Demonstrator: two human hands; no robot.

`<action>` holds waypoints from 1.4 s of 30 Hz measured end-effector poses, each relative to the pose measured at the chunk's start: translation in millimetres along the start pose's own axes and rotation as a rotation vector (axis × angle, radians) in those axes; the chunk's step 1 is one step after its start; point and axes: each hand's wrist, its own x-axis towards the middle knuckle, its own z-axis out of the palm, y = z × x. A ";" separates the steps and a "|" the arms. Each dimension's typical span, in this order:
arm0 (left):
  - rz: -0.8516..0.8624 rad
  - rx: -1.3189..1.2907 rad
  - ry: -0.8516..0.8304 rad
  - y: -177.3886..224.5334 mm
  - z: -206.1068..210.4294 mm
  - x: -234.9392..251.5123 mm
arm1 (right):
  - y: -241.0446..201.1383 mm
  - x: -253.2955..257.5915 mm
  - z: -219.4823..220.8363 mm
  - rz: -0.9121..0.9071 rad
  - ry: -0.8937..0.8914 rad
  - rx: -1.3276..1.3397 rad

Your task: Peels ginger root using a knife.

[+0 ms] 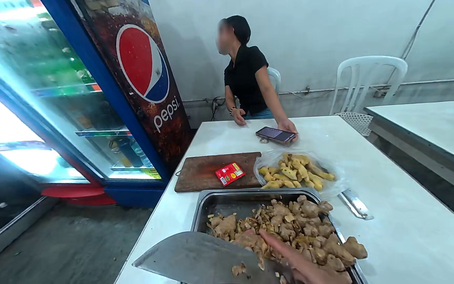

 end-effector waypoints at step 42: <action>0.224 0.413 -0.346 -3.7 -15.9 29.0 | -2.8 4.7 -1.3 0.016 0.033 -0.094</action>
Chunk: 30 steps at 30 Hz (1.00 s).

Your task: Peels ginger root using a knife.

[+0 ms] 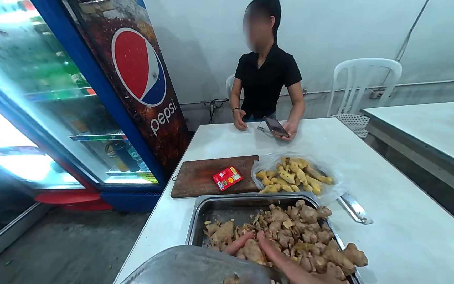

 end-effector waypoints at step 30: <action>-0.089 0.119 -0.052 26.9 -6.9 -1.1 | 16.1 1.4 -6.3 -0.131 -0.054 0.262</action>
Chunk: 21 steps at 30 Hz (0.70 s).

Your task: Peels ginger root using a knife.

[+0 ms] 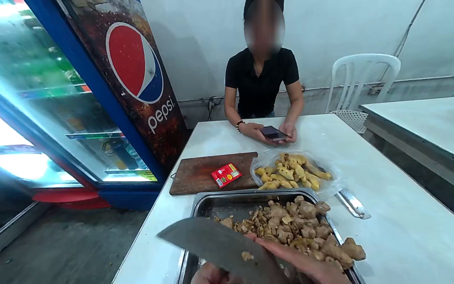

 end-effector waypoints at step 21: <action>0.178 0.207 -0.085 -9.0 2.6 4.2 | -22.8 -7.7 7.2 0.144 0.046 -0.355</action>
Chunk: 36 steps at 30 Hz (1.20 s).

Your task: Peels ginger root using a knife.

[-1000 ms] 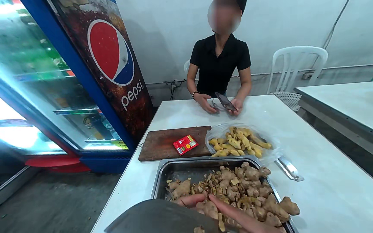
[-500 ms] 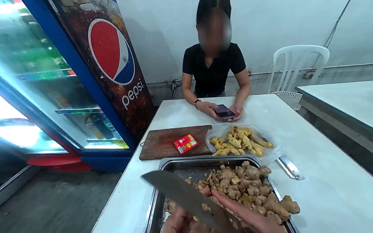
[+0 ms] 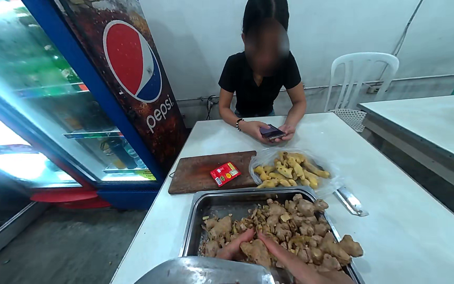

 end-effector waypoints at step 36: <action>-0.213 -0.302 0.114 4.0 9.4 -1.7 | 19.6 3.3 -2.9 -0.098 -0.082 0.411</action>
